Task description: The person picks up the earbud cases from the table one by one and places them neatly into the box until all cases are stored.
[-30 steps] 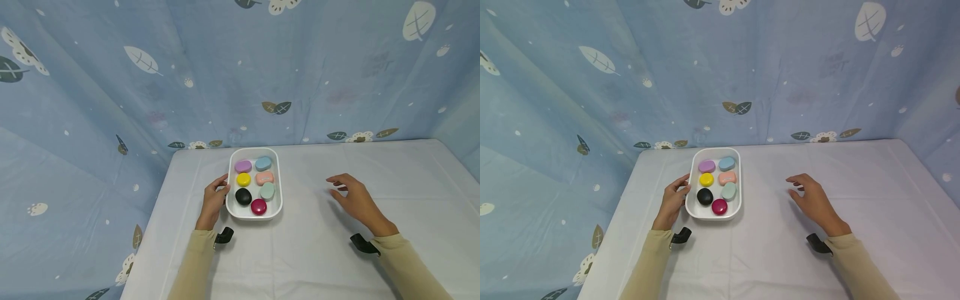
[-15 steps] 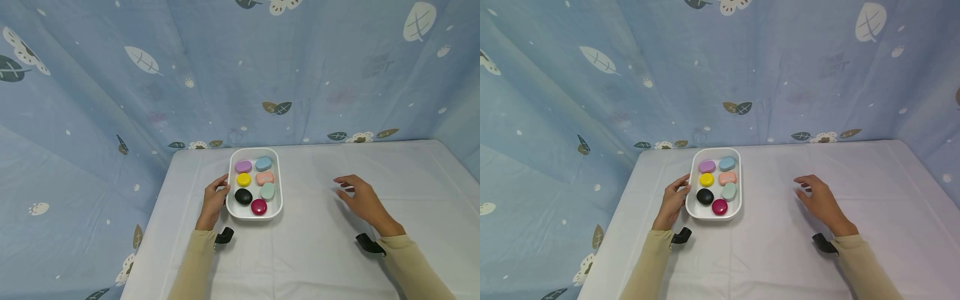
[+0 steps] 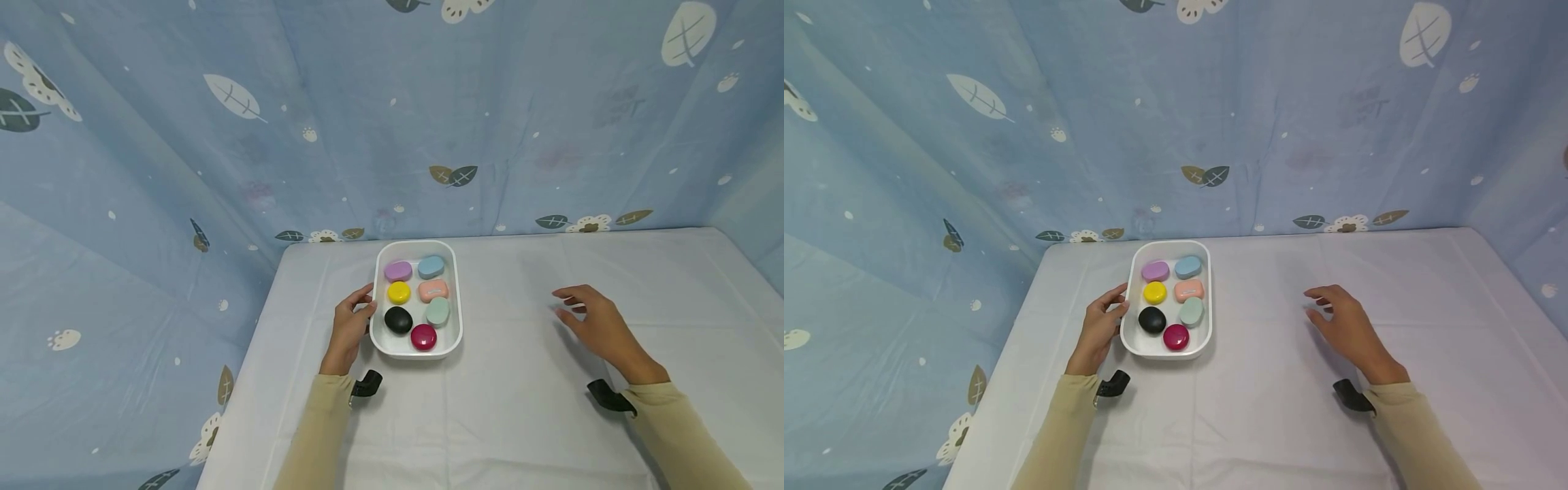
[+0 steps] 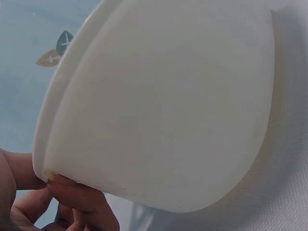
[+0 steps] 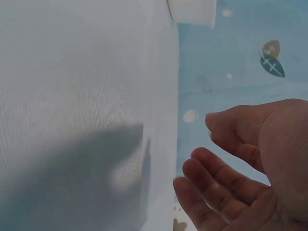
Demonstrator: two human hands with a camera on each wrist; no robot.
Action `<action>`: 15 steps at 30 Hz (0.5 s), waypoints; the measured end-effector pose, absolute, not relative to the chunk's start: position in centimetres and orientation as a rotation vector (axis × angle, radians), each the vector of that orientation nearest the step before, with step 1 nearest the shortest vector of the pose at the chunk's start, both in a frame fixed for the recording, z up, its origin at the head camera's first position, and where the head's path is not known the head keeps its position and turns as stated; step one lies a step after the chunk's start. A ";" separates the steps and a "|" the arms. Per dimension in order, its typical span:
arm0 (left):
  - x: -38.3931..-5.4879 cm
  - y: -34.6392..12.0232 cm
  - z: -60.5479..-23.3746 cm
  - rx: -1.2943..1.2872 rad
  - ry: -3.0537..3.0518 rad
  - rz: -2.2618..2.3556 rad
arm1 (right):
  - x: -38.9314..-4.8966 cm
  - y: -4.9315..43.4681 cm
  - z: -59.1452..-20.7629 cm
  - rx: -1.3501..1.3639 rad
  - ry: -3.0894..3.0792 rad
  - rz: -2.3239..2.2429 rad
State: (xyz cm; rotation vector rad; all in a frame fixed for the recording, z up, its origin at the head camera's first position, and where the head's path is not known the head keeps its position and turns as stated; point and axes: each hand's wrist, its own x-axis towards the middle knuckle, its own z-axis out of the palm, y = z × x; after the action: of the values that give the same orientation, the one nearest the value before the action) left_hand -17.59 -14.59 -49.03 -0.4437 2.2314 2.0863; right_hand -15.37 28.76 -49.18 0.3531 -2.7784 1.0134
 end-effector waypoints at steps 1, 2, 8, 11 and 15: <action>-17.6 -14.6 -49.0 -0.444 2.229 2.087 | -15.4 28.8 -49.1 0.346 -2.782 1.010; -17.6 -14.6 -49.0 -0.441 2.228 2.088 | -15.5 28.8 -49.1 0.341 -2.784 1.006; -17.6 -14.7 -49.0 -0.420 2.212 2.096 | -15.8 29.1 -49.2 0.325 -2.796 0.998; -17.6 -14.9 -49.1 -0.414 2.206 2.091 | -15.8 29.3 -49.4 0.327 -2.796 0.997; -17.5 -15.1 -49.3 -0.398 2.202 2.084 | -15.8 29.6 -49.6 0.335 -2.792 1.005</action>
State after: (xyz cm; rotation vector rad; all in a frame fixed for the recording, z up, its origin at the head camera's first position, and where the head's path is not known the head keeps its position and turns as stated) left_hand -17.50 -15.09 -49.32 -0.3977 2.2024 2.0838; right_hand -15.79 29.63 -49.59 0.3352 -2.7921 1.0052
